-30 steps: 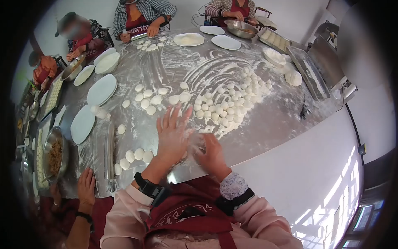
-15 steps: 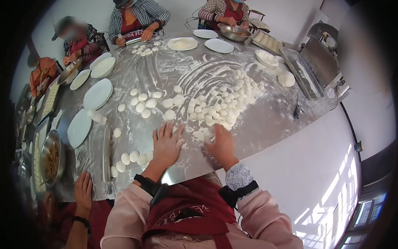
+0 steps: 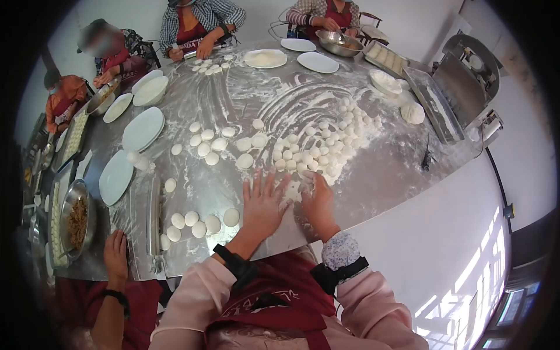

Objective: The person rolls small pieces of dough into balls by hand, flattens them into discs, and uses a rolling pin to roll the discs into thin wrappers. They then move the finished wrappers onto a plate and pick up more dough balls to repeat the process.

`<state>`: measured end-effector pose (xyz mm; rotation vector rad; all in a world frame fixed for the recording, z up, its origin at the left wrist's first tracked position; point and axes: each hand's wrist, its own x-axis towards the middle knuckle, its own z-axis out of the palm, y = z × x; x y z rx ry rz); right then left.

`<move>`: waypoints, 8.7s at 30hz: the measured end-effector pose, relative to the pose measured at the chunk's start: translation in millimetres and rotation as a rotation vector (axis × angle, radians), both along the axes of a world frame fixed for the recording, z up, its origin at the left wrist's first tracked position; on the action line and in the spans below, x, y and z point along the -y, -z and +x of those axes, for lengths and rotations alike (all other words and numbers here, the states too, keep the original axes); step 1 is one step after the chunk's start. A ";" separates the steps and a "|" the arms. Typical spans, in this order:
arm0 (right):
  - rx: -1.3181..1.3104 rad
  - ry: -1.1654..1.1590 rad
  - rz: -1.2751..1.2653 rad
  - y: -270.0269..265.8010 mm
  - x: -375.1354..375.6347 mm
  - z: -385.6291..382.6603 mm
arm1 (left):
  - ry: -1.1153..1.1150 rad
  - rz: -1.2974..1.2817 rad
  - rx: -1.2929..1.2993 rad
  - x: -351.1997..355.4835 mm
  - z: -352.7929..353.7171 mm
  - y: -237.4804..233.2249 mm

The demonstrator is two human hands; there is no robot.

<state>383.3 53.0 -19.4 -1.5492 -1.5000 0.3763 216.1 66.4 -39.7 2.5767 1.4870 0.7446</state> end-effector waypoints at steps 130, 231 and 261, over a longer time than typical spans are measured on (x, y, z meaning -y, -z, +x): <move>-0.105 -0.369 -0.356 -22.3 5.3 -24.5 | -0.110 -0.069 -0.087 -11.0 -43.6 0.9; 0.759 -0.744 -0.328 -5.7 -57.7 -102.2 | -0.293 -0.289 -0.198 -18.1 -151.1 -20.4; 0.152 0.415 -0.310 57.7 -260.4 313.5 | -0.395 -0.097 -0.229 -183.6 -123.0 -13.7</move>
